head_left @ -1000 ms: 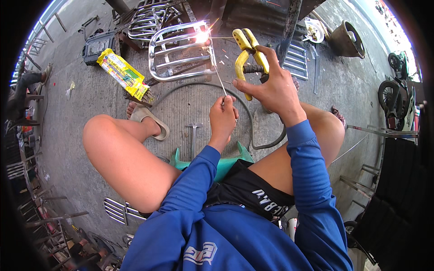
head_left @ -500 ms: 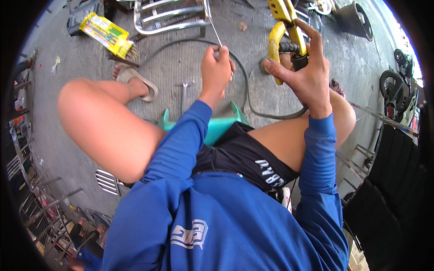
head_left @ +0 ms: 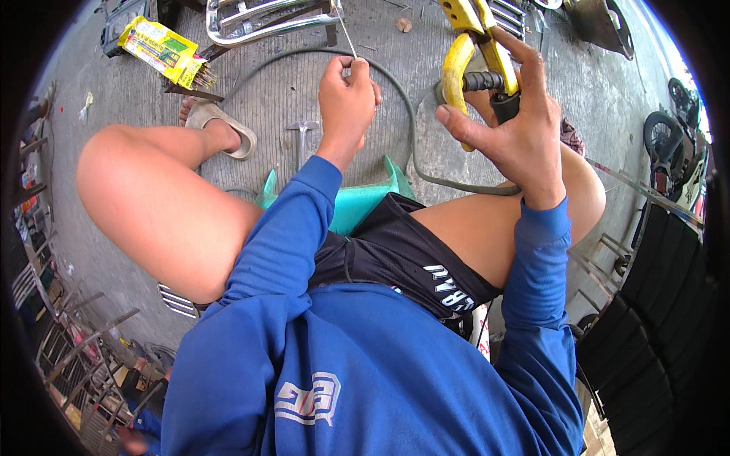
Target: The person sits on a small stool and uses a welding torch to join joints on a chrome metal frame. They repeatedly position the torch, create an arc, and weld along the frame's joints while holding a welding rod in the other hand.
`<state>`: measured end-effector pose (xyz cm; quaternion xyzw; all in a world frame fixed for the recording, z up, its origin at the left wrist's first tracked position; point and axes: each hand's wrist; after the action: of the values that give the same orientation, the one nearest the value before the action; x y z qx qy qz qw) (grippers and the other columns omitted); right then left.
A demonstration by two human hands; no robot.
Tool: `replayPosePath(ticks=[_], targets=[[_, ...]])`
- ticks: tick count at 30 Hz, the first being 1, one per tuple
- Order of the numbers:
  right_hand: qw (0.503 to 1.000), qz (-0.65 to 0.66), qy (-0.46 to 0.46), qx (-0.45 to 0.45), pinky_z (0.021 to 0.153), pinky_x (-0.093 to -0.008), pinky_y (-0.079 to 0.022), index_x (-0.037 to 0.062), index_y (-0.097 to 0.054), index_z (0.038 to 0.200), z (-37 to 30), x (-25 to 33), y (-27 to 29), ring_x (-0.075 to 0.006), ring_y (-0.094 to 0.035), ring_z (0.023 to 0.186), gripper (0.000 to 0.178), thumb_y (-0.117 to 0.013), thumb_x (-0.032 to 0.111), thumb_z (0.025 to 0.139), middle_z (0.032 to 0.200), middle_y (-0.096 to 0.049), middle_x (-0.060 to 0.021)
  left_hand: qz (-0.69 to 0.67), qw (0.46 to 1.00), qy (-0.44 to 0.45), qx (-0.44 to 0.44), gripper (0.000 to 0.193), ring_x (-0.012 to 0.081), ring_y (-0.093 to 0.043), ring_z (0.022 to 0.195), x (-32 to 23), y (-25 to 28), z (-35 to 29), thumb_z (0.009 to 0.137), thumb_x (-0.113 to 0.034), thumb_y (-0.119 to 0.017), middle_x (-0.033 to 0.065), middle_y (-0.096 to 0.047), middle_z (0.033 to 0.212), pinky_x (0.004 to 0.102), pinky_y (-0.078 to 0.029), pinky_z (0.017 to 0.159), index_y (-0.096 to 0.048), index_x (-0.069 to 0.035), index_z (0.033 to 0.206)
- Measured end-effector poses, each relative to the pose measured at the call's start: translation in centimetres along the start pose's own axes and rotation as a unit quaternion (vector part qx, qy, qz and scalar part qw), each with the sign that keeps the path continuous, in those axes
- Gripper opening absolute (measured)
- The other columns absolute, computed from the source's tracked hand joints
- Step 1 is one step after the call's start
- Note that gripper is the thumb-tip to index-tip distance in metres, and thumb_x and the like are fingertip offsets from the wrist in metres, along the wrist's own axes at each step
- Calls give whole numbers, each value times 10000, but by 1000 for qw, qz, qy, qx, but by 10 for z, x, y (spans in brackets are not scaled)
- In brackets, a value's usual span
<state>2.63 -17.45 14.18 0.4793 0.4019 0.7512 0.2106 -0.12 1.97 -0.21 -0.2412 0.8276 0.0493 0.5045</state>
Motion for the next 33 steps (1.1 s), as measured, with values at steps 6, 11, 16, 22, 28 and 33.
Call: replayPosePath(ticks=[6, 11, 16, 22, 28, 33], targets=[[998, 38, -56, 12, 861, -446, -608, 116, -538, 1503, -1, -1, -4, -355, -752, 976, 994, -985, 423, 669, 1209, -735, -169, 10, 999, -29, -19, 175, 77, -459, 457, 3, 0, 0, 1112, -230, -603, 42, -616, 650, 272, -316, 396, -577, -57, 1120], [996, 55, -65, 23, 941, -471, -595, 106, -518, 1511, 3, 2, -4, -395, -748, 1094, 991, -981, 398, 685, 1304, -711, -192, 20, 999, -20, -25, 167, 69, -462, 464, 3, -1, 0, 1113, -235, -606, 27, -609, 641, 269, -315, 407, -581, -70, 1123], [999, 40, -27, 22, 919, -369, -626, 94, -490, 1553, 9, 1, -6, -226, -761, 1021, 999, -984, 263, 701, 1225, -739, -171, 5, 1000, -11, -22, 162, 65, -456, 466, 2, 0, -1, 1112, -238, -616, 19, -604, 634, 268, -303, 410, -576, -81, 1108], [990, 98, -90, 45, 876, -375, -611, 134, -471, 1559, 6, 3, -6, -252, -764, 1014, 980, -972, 243, 724, 1198, -762, -149, -5, 999, -28, -23, 117, 82, -478, 490, 2, 3, -3, 1115, -203, -603, 21, -600, 630, 277, -342, 458, -579, -91, 1092], [997, 56, -50, 31, 984, -421, -628, 116, -471, 1556, 8, -1, -6, -267, -765, 1133, 991, -975, 277, 718, 1277, -736, -186, -22, 999, -16, -25, 168, 88, -542, 496, 3, 1, -1, 1116, -188, -606, 14, -601, 616, 306, -379, 464, -575, -51, 1024], [997, 51, -55, 36, 957, -417, -620, 112, -477, 1554, 7, -1, -6, -274, -771, 1095, 998, -971, 298, 708, 1247, -745, -189, -13, 999, -21, -25, 153, 70, -495, 491, 3, 0, -1, 1117, -212, -608, 15, -596, 620, 277, -331, 437, -572, -71, 1069]])
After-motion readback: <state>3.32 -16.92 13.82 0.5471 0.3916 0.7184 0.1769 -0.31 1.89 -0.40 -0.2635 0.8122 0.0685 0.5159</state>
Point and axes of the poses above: each hand's wrist, its own z-axis towards the middle knuckle, its own y-axis out of the back of the hand, x = y × z
